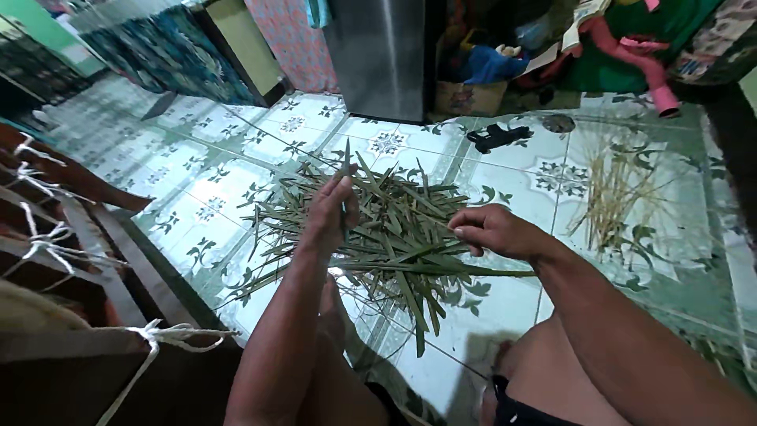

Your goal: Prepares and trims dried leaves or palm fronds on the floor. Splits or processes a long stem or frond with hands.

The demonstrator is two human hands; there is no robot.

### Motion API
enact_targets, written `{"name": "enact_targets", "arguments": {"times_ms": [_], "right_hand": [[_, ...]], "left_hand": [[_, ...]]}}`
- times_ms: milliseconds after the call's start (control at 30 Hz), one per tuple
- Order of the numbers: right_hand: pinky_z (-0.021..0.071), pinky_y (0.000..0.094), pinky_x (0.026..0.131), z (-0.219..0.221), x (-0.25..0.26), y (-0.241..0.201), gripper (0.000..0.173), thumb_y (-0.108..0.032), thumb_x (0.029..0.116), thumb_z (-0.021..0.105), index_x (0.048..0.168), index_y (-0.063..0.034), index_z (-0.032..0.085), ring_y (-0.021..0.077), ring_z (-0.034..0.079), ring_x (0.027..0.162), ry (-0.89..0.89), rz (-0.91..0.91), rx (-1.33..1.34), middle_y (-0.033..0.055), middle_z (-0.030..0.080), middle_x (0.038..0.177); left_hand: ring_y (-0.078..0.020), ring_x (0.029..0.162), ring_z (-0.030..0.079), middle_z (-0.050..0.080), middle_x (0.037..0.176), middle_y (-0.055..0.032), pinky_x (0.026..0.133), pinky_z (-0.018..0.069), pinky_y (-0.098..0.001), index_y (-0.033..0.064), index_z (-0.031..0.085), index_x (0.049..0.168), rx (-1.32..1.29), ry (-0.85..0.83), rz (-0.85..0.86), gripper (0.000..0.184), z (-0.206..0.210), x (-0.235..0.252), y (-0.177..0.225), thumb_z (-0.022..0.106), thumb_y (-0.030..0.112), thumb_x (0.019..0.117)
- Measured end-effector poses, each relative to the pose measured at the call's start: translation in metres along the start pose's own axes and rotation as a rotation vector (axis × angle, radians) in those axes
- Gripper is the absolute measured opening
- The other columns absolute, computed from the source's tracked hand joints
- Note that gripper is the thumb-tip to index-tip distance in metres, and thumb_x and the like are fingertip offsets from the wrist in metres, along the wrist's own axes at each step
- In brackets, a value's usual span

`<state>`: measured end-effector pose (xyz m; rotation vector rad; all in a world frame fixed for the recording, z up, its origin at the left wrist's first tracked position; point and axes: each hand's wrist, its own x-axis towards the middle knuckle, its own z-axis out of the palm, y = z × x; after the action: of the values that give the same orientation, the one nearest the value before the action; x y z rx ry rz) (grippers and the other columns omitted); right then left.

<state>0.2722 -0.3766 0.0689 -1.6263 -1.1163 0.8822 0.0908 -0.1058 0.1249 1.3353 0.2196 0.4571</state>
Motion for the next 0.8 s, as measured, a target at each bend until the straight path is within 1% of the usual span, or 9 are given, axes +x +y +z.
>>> {"name": "enact_targets", "arguments": {"times_ms": [67, 133, 200, 267, 367, 467, 567, 667, 800], "right_hand": [[0.0546, 0.0242, 0.062, 0.003, 0.004, -0.001, 0.029, -0.02, 0.1072, 0.05, 0.128, -0.0039, 0.063, 0.0063, 0.06, 0.065, -0.037, 0.058, -0.054, 0.004, 0.067, 0.095], [0.0544, 0.0234, 0.061, 0.009, 0.006, -0.005, 0.032, -0.024, 0.1088, 0.048, 0.13, -0.005, 0.063, 0.0056, 0.06, 0.065, -0.025, 0.068, -0.071, 0.0033, 0.067, 0.096], [0.0508, 0.0206, 0.056, 0.016, 0.008, -0.008, 0.029, -0.022, 0.1083, 0.049, 0.123, -0.0047, 0.067, 0.0031, 0.056, 0.059, 0.038, 0.038, -0.058, 0.0005, 0.065, 0.086], [0.0486, 0.0199, 0.055, 0.019, 0.01, -0.008, 0.025, -0.02, 0.1067, 0.051, 0.114, -0.0043, 0.07, 0.0019, 0.053, 0.057, 0.113, -0.013, -0.067, -0.0018, 0.061, 0.078], [0.0477, 0.0189, 0.057, 0.017, 0.007, -0.01, 0.023, -0.019, 0.1047, 0.053, 0.109, -0.0048, 0.071, 0.0001, 0.052, 0.06, 0.174, -0.098, -0.119, -0.0027, 0.061, 0.079], [0.047, 0.0192, 0.06, 0.014, 0.004, -0.008, 0.024, -0.021, 0.1039, 0.053, 0.108, -0.0056, 0.072, -0.0003, 0.052, 0.064, 0.2, -0.16, -0.19, -0.0018, 0.063, 0.086], [0.0463, 0.0188, 0.061, 0.008, 0.001, -0.002, 0.026, -0.022, 0.1035, 0.053, 0.105, -0.0067, 0.073, -0.0006, 0.052, 0.065, 0.207, -0.212, -0.238, -0.002, 0.064, 0.087], [0.0484, 0.0209, 0.065, -0.001, -0.006, 0.002, 0.027, -0.022, 0.1026, 0.053, 0.105, -0.0054, 0.073, 0.0014, 0.055, 0.07, 0.187, -0.242, -0.265, 0.0005, 0.065, 0.09], [0.0466, 0.0193, 0.062, -0.013, -0.015, 0.01, 0.027, -0.023, 0.1022, 0.052, 0.103, -0.0066, 0.073, -0.0002, 0.053, 0.067, 0.16, -0.262, -0.285, -0.0015, 0.064, 0.087]], "left_hand": [[-0.0047, 0.043, 0.046, 0.048, 0.061, 0.0042, 0.041, 0.0443, -0.0196, 0.0126, 0.051, 0.142, 0.045, 0.001, -0.035, 0.038, 0.006, -0.001, -0.004, 0.042, 0.026, 0.108], [-0.005, 0.045, 0.046, 0.049, 0.063, 0.0035, 0.043, 0.0447, -0.02, 0.0129, 0.05, 0.144, 0.114, -0.022, -0.075, 0.039, 0.015, -0.002, -0.011, 0.041, 0.026, 0.1084], [-0.0048, 0.047, 0.047, 0.051, 0.066, 0.003, 0.043, 0.0448, -0.02, 0.0124, 0.052, 0.143, 0.173, -0.067, -0.125, 0.038, 0.026, -0.004, -0.022, 0.043, 0.024, 0.1083], [-0.005, 0.048, 0.047, 0.051, 0.067, 0.0027, 0.043, 0.0431, -0.0193, 0.0096, 0.051, 0.144, 0.162, -0.114, -0.18, 0.039, 0.037, -0.006, -0.029, 0.043, 0.021, 0.1082], [-0.004, 0.045, 0.045, 0.049, 0.063, 0.004, 0.042, 0.0421, -0.0183, 0.0105, 0.053, 0.142, 0.091, -0.061, -0.193, 0.037, 0.038, -0.004, -0.021, 0.043, 0.023, 0.1085], [-0.0031, 0.043, 0.045, 0.049, 0.061, 0.0055, 0.041, 0.0426, -0.0183, 0.011, 0.051, 0.143, 0.016, -0.023, -0.098, 0.038, 0.024, -0.001, -0.008, 0.041, 0.025, 0.1083], [-0.0029, 0.042, 0.047, 0.05, 0.059, 0.0061, 0.04, 0.0441, -0.0182, 0.011, 0.049, 0.144, -0.049, 0.013, -0.013, 0.039, 0.011, 0.0, 0.001, 0.041, 0.024, 0.1083], [-0.0021, 0.042, 0.044, 0.047, 0.059, 0.0075, 0.04, 0.0419, -0.0171, 0.0156, 0.05, 0.143, -0.04, 0.05, 0.043, 0.038, 0.0, 0.0, 0.006, 0.041, 0.029, 0.1082], [-0.0038, 0.042, 0.043, 0.045, 0.059, 0.0069, 0.041, 0.0424, -0.019, 0.0156, 0.05, 0.144, 0.02, 0.109, 0.083, 0.039, -0.017, -0.003, 0.016, 0.037, 0.03, 0.1092]]}}
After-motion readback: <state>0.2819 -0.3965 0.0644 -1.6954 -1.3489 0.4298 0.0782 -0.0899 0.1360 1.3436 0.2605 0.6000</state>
